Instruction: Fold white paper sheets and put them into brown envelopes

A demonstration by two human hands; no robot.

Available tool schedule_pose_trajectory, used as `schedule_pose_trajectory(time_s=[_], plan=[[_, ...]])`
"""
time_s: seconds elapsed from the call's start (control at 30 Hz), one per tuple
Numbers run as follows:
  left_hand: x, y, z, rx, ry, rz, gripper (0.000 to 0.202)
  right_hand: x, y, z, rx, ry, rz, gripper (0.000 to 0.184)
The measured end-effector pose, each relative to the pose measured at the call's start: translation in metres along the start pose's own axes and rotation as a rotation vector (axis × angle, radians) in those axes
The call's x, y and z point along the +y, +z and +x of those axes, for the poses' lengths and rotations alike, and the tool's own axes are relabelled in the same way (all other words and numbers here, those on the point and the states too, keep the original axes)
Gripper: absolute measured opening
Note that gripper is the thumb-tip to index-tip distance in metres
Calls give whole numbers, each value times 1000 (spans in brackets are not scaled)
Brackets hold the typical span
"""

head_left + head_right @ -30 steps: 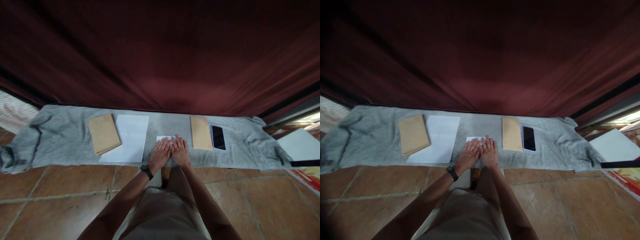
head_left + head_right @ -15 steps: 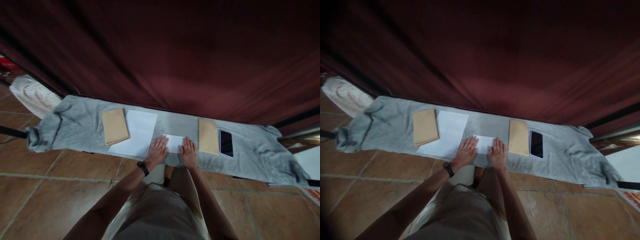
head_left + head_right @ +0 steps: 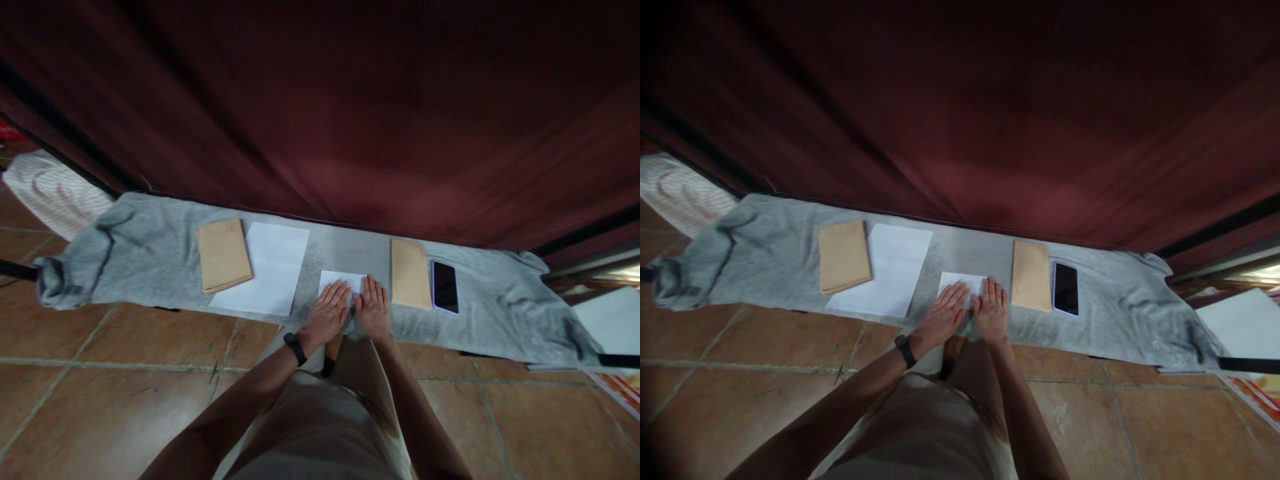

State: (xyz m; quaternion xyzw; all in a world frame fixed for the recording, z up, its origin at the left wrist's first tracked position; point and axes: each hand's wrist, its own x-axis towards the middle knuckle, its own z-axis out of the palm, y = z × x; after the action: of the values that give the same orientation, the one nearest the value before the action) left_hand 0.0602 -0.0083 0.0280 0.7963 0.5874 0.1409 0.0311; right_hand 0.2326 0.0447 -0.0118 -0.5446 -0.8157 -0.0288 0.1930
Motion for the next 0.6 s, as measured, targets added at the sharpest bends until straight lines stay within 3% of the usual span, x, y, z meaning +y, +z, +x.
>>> schedule_pose_trajectory(time_s=[0.1, 0.2, 0.4, 0.6], plan=[[6, 7, -1, -34, 42, -10, 53, 0, -1, 0, 0, -2, -8, 60], [-5, 7, -7, -25, 34, 9, 55, -1, -2, 0, 10, 5, -8, 58], [-33, -2, -19, 15, -72, 47, 57, -3, -5, 1, -9, 26, -3, 59], [-34, -2, -20, 51, -121, 60, 58, -6, -9, 3, 31, 38, 51, 57]])
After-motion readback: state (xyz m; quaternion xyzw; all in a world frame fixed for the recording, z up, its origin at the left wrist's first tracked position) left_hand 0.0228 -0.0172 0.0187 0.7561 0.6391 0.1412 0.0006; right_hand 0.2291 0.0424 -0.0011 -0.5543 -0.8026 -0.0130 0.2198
